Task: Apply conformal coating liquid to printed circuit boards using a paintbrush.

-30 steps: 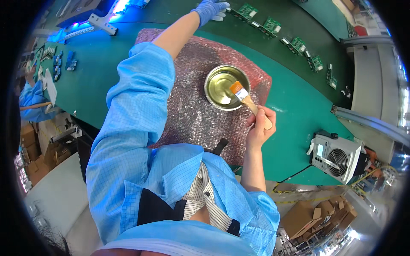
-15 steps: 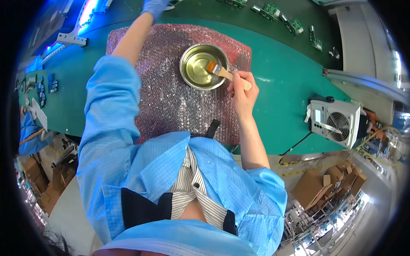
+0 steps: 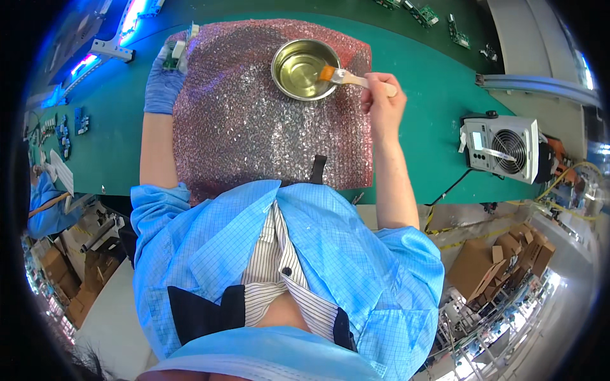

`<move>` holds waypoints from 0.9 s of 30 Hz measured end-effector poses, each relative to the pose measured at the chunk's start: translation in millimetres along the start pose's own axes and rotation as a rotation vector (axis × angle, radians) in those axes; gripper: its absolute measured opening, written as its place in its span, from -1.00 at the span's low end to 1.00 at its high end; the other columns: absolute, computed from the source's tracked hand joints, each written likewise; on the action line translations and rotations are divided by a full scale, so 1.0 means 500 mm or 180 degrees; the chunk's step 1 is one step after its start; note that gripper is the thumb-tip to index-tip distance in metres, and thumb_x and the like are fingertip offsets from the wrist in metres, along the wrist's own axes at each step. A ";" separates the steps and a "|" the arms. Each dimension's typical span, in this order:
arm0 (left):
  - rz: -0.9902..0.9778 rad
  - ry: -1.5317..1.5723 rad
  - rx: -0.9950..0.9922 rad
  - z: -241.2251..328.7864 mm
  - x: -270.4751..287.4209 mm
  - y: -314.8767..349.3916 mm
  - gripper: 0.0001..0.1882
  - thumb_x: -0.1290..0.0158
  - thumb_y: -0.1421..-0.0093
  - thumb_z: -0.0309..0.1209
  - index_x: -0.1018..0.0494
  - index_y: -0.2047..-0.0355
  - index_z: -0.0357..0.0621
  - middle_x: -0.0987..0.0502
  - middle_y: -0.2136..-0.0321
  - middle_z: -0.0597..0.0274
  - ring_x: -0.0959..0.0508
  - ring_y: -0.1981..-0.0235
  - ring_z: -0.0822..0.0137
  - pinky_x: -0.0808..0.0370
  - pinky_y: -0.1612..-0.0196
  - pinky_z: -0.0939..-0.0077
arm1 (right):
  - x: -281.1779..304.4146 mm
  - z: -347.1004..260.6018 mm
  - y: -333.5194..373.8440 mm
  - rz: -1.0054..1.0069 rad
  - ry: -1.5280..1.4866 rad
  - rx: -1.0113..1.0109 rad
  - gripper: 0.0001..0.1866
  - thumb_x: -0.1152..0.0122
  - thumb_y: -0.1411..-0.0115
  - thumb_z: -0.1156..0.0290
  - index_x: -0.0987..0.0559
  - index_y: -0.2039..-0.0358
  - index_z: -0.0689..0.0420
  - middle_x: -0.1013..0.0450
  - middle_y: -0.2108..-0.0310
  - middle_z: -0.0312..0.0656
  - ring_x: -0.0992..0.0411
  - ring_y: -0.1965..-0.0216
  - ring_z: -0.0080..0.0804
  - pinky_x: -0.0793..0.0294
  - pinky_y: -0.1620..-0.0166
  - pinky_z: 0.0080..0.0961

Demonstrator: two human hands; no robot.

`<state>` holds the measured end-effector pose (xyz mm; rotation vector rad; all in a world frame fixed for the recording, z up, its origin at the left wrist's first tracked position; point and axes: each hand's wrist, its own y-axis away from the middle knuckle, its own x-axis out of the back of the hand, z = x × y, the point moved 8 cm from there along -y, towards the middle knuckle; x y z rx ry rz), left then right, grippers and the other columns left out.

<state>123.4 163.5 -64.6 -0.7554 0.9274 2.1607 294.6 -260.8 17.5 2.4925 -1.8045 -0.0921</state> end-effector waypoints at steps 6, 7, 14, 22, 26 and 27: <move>0.0103 -0.0663 0.0246 -0.110 -0.057 0.089 -0.62 -0.18 -0.05 -0.20 -0.43 0.16 -0.09 -0.47 0.38 0.22 -0.53 0.51 0.38 -0.49 0.70 0.66 | 0.050 -0.048 0.012 0.0055 0.0096 0.0122 -0.84 -0.03 -0.19 0.41 -0.49 0.41 0.24 -0.31 0.72 -0.32 -0.19 0.75 -0.67 -0.13 0.70 -0.72; 0.0053 -0.0709 0.0298 -0.117 -0.071 0.095 -0.61 -0.18 -0.05 -0.19 -0.43 0.17 -0.09 -0.47 0.38 0.22 -0.53 0.51 0.39 -0.50 0.70 0.66 | 0.054 -0.056 0.015 0.0114 0.0128 0.0177 -0.84 -0.04 -0.19 0.41 -0.49 0.41 0.24 -0.31 0.71 -0.32 -0.18 0.75 -0.67 -0.13 0.70 -0.72; -0.0632 -0.1140 0.0481 -0.152 -0.175 0.119 -0.56 -0.20 -0.05 -0.27 -0.40 0.09 -0.18 -0.52 0.29 0.14 -0.58 0.34 0.33 -0.63 0.47 0.62 | 0.015 -0.128 0.038 -0.0178 0.0191 0.0663 -0.82 -0.08 -0.20 0.37 -0.51 0.36 0.25 -0.33 0.69 -0.33 -0.21 0.70 -0.69 -0.16 0.65 -0.73; -0.1833 -0.2161 0.0515 -0.177 -0.251 0.166 -0.39 -0.20 -0.05 -0.23 -0.29 -0.08 -0.14 -0.50 0.16 0.22 -0.54 0.19 0.43 -0.57 0.20 0.61 | -0.112 -0.155 0.046 -0.1476 0.0399 0.0791 -0.79 -0.11 -0.21 0.36 -0.54 0.23 0.22 -0.37 0.61 -0.32 -0.30 0.57 -0.65 -0.26 0.54 -0.70; -0.1946 -0.2706 0.0527 -0.180 -0.246 0.170 -0.42 -0.19 -0.04 -0.09 -0.39 -0.01 -0.10 -0.52 0.22 0.29 -0.53 0.31 0.52 -0.53 0.33 0.71 | -0.146 -0.152 0.047 -0.1861 0.0378 0.0794 -0.81 -0.15 -0.19 0.32 -0.57 0.24 0.13 -0.43 0.52 -0.36 -0.35 0.49 -0.69 -0.35 0.47 -0.73; -0.1949 -0.2716 0.0526 -0.182 -0.246 0.171 -0.43 -0.18 -0.03 -0.06 -0.41 0.00 -0.09 -0.52 0.24 0.30 -0.53 0.33 0.53 -0.52 0.36 0.73 | -0.152 -0.150 0.048 -0.1929 0.0369 0.0777 -0.80 -0.15 -0.19 0.31 -0.57 0.24 0.13 -0.44 0.51 -0.37 -0.36 0.48 -0.69 -0.36 0.46 -0.73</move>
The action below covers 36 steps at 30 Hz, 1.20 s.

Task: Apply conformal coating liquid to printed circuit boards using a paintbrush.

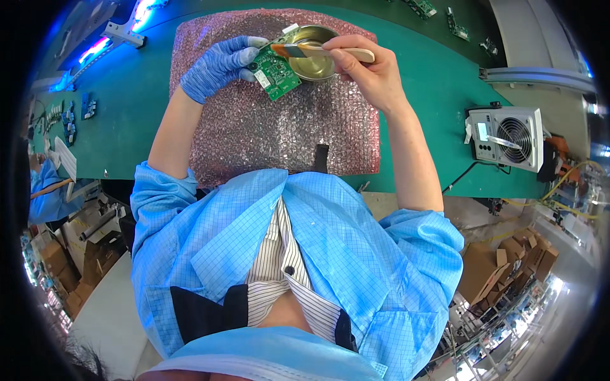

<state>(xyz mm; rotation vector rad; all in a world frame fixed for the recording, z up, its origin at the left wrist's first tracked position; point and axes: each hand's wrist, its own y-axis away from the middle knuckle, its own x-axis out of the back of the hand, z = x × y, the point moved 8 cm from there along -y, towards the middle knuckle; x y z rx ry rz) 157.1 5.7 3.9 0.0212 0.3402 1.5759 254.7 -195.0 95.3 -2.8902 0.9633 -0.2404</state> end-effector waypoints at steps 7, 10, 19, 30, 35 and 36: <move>-0.0070 -0.0018 -0.0069 0.009 -0.019 -0.008 -0.44 -0.18 -0.02 -0.03 -0.45 0.04 -0.09 -0.54 0.31 0.31 -0.51 0.44 0.57 -0.51 0.42 0.73 | -0.036 0.013 -0.005 -0.0229 0.0401 -0.0005 -0.81 -0.13 -0.20 0.32 -0.55 0.25 0.15 -0.45 0.52 -0.34 -0.38 0.50 -0.70 -0.38 0.45 -0.72; 0.0027 -0.0103 0.0029 0.005 -0.017 -0.013 -0.45 -0.18 -0.03 -0.03 -0.46 0.06 -0.10 -0.54 0.34 0.33 -0.51 0.46 0.57 -0.51 0.41 0.74 | -0.032 0.021 -0.004 -0.0065 0.0452 -0.0017 -0.80 -0.11 -0.21 0.29 -0.54 0.30 0.16 -0.42 0.59 -0.34 -0.36 0.56 -0.71 -0.34 0.51 -0.71; 0.0621 -0.0100 -0.0114 0.006 0.017 -0.010 -0.50 -0.18 -0.06 -0.12 -0.46 0.07 -0.18 -0.56 0.29 0.27 -0.55 0.37 0.53 -0.52 0.36 0.72 | -0.029 0.053 0.057 0.0156 0.0234 -0.0462 -0.86 -0.08 -0.19 0.36 -0.51 0.37 0.17 -0.35 0.70 -0.39 -0.27 0.67 -0.74 -0.21 0.62 -0.71; 0.0552 -0.0349 -0.0175 0.025 -0.007 -0.015 -0.52 -0.17 -0.07 -0.13 -0.47 0.08 -0.17 -0.56 0.31 0.28 -0.54 0.41 0.55 -0.49 0.40 0.73 | -0.064 0.014 0.014 0.0309 0.0684 0.0140 -0.83 -0.08 -0.20 0.31 -0.51 0.32 0.13 -0.37 0.68 -0.36 -0.33 0.61 -0.69 -0.27 0.56 -0.68; 0.0604 -0.0375 -0.0166 0.023 0.000 -0.012 -0.53 -0.17 -0.07 -0.13 -0.47 0.08 -0.15 -0.57 0.32 0.28 -0.55 0.41 0.54 -0.49 0.40 0.71 | -0.063 0.028 0.045 -0.0025 0.0953 -0.0198 -0.86 -0.08 -0.18 0.34 -0.51 0.37 0.14 -0.37 0.68 -0.38 -0.32 0.62 -0.70 -0.28 0.56 -0.69; 0.0601 -0.0347 -0.0197 0.024 -0.002 -0.014 -0.53 -0.17 -0.07 -0.13 -0.47 0.08 -0.16 -0.57 0.32 0.28 -0.55 0.41 0.53 -0.49 0.40 0.71 | -0.051 0.025 0.047 0.0097 0.0757 -0.0181 -0.85 -0.08 -0.18 0.34 -0.51 0.38 0.15 -0.37 0.68 -0.39 -0.31 0.63 -0.71 -0.26 0.56 -0.70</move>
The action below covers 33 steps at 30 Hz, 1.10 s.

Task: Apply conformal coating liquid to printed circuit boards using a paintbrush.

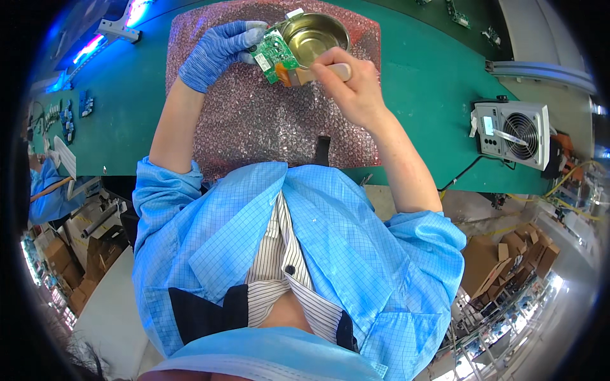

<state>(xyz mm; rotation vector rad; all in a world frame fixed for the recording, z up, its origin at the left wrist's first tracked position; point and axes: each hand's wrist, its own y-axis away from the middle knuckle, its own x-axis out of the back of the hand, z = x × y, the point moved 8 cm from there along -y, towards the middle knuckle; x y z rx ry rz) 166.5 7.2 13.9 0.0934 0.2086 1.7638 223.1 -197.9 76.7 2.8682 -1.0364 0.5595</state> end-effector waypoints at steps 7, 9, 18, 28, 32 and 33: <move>-0.0170 0.0036 0.0006 0.014 -0.007 -0.004 -0.50 -0.23 -0.01 -0.13 -0.49 0.11 -0.17 -0.58 0.31 0.25 -0.56 0.37 0.47 -0.51 0.37 0.68 | 0.039 0.009 -0.030 0.0548 -0.0839 0.0203 -0.82 -0.08 -0.21 0.31 -0.50 0.34 0.18 -0.32 0.70 -0.41 -0.22 0.67 -0.75 -0.16 0.62 -0.77; -0.0043 0.0059 -0.0039 0.014 0.004 -0.004 -0.51 -0.23 -0.01 -0.15 -0.48 0.11 -0.18 -0.58 0.31 0.24 -0.56 0.37 0.47 -0.51 0.37 0.69 | 0.030 0.018 -0.023 0.0444 -0.0821 0.0103 -0.81 -0.08 -0.21 0.30 -0.50 0.35 0.17 -0.32 0.70 -0.41 -0.22 0.67 -0.75 -0.15 0.62 -0.76; 0.0487 0.0580 -0.0342 0.004 0.030 -0.007 -0.56 -0.20 -0.06 -0.28 -0.41 0.10 -0.24 -0.54 0.23 0.16 -0.57 0.24 0.38 -0.59 0.29 0.58 | 0.033 0.026 0.005 0.1090 -0.0782 0.0159 -0.83 -0.06 -0.22 0.35 -0.47 0.38 0.20 -0.35 0.72 -0.36 -0.27 0.70 -0.73 -0.20 0.65 -0.74; 0.0801 0.1240 -0.0571 -0.009 0.043 -0.017 -0.61 -0.17 -0.07 -0.45 -0.35 0.11 -0.29 -0.51 0.23 0.08 -0.57 0.24 0.31 -0.63 0.32 0.63 | 0.027 0.020 -0.006 0.1394 -0.0979 0.0160 -0.86 -0.05 -0.22 0.41 -0.43 0.41 0.21 -0.37 0.73 -0.31 -0.29 0.72 -0.70 -0.23 0.67 -0.74; 0.0945 0.1064 -0.0550 0.003 0.045 -0.014 -0.62 -0.16 -0.08 -0.47 -0.35 0.11 -0.28 -0.51 0.23 0.06 -0.56 0.22 0.33 -0.63 0.32 0.61 | -0.001 0.030 -0.017 0.1167 -0.0989 -0.0006 -0.86 -0.06 -0.21 0.41 -0.43 0.42 0.20 -0.38 0.72 -0.30 -0.29 0.72 -0.69 -0.24 0.67 -0.73; 0.1030 0.1088 -0.0552 0.005 0.047 -0.013 -0.64 -0.16 -0.08 -0.48 -0.36 0.12 -0.29 -0.51 0.23 0.06 -0.56 0.22 0.32 -0.62 0.29 0.60 | -0.012 0.035 -0.015 0.1069 -0.0999 -0.0106 -0.86 -0.06 -0.21 0.41 -0.43 0.42 0.20 -0.38 0.72 -0.30 -0.29 0.72 -0.69 -0.24 0.67 -0.73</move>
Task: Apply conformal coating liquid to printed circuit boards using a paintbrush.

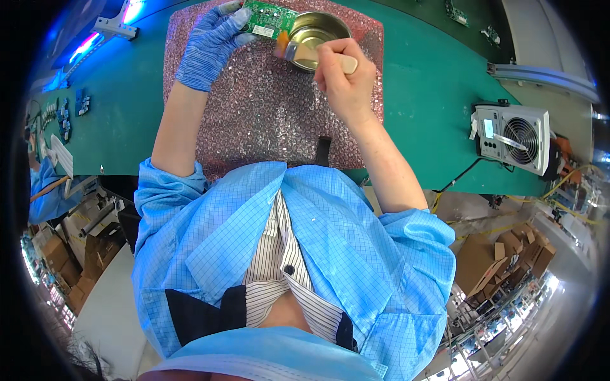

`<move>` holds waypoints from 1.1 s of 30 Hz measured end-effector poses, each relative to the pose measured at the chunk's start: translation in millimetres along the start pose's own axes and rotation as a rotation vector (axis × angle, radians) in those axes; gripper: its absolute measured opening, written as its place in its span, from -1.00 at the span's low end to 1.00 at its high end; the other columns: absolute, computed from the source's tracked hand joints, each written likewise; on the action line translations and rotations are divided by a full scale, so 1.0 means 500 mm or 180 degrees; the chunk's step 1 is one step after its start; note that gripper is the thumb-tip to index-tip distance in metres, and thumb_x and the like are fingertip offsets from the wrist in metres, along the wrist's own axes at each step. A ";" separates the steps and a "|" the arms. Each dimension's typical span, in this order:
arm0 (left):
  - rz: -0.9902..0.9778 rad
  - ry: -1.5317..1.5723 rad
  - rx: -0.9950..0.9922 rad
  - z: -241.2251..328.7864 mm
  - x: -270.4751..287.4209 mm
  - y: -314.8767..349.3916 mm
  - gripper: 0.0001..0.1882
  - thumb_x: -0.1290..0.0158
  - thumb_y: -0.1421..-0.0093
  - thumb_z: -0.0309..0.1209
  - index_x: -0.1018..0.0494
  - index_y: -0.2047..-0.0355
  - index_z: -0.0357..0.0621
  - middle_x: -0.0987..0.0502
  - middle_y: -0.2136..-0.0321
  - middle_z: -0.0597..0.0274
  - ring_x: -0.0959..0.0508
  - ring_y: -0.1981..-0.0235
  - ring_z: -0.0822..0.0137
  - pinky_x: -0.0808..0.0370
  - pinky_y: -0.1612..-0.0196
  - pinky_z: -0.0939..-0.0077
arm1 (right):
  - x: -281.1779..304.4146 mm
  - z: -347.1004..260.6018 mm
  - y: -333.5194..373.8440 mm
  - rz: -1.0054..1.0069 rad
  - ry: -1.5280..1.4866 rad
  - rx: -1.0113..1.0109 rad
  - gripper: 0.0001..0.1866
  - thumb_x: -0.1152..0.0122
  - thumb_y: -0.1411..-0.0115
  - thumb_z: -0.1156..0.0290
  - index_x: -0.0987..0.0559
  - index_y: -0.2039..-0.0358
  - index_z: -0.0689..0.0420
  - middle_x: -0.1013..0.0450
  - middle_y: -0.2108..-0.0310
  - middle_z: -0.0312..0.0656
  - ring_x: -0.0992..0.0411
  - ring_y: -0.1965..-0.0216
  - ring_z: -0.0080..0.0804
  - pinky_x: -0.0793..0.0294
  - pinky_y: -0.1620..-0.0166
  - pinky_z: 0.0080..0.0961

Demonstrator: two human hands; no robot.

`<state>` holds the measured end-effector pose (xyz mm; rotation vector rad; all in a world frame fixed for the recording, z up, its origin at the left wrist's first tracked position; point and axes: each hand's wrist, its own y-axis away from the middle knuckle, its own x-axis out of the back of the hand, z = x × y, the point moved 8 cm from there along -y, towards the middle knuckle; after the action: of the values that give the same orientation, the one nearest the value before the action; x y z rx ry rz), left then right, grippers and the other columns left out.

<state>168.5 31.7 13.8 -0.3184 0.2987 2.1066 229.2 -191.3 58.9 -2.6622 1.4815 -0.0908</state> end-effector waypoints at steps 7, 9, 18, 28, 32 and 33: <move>0.0162 0.0820 0.0270 -0.012 0.062 -0.092 -0.84 -0.07 -0.14 -0.47 -0.41 0.25 -0.16 -0.51 0.39 0.20 -0.53 0.46 0.36 -0.54 0.39 0.49 | 0.006 0.005 0.003 0.0165 -0.0066 0.0073 -0.89 -0.05 -0.21 0.44 -0.44 0.40 0.22 -0.37 0.71 -0.30 -0.29 0.71 -0.68 -0.24 0.65 -0.73; -0.0079 0.1142 0.0476 -0.011 0.104 -0.175 -0.87 -0.06 -0.16 -0.41 -0.44 0.29 -0.14 -0.52 0.44 0.21 -0.53 0.51 0.33 -0.51 0.43 0.48 | 0.019 0.003 0.004 0.0258 -0.0029 0.0130 -0.89 -0.04 -0.22 0.46 -0.44 0.39 0.23 -0.37 0.71 -0.30 -0.29 0.71 -0.67 -0.24 0.65 -0.73; 0.2322 0.0687 -0.0069 -0.061 0.511 -0.384 -0.80 0.05 -0.20 -0.21 -0.42 0.26 0.01 -0.49 0.38 0.27 -0.46 0.42 0.34 -0.44 0.36 0.36 | 0.089 0.043 0.010 0.0620 0.0206 0.0047 -0.87 -0.01 -0.23 0.45 -0.44 0.35 0.26 -0.34 0.71 -0.28 -0.28 0.71 -0.65 -0.23 0.64 -0.72; -0.0736 0.0532 0.0917 -0.205 -0.027 -0.549 -0.83 -0.06 -0.13 -0.39 -0.39 0.23 0.03 -0.42 0.52 0.28 -0.39 0.68 0.35 -0.43 0.63 0.40 | 0.105 0.080 -0.019 0.0617 -0.0090 -0.0118 -0.84 -0.02 -0.24 0.41 -0.43 0.33 0.25 -0.35 0.70 -0.26 -0.29 0.71 -0.62 -0.24 0.64 -0.70; -0.0256 -0.1645 0.0687 -0.209 -0.127 -0.533 -0.73 -0.03 -0.14 -0.23 -0.44 0.20 -0.07 -0.49 0.48 0.17 -0.50 0.56 0.29 -0.49 0.53 0.38 | 0.122 0.086 -0.020 0.0695 -0.0018 -0.0179 -0.86 -0.02 -0.24 0.42 -0.44 0.33 0.25 -0.37 0.69 -0.26 -0.30 0.70 -0.62 -0.25 0.64 -0.70; -0.0296 -0.2129 0.0668 -0.208 -0.137 -0.530 -0.70 -0.03 -0.13 -0.19 -0.45 0.21 -0.09 -0.53 0.45 0.12 -0.53 0.51 0.25 -0.52 0.47 0.34 | 0.126 0.089 -0.019 0.0726 0.0012 -0.0216 -0.86 -0.02 -0.24 0.42 -0.44 0.33 0.25 -0.37 0.69 -0.26 -0.30 0.71 -0.62 -0.25 0.64 -0.70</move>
<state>440.3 80.3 -83.5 0.4835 0.0992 1.9430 274.8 -237.7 16.4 -2.5217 1.8077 -0.0292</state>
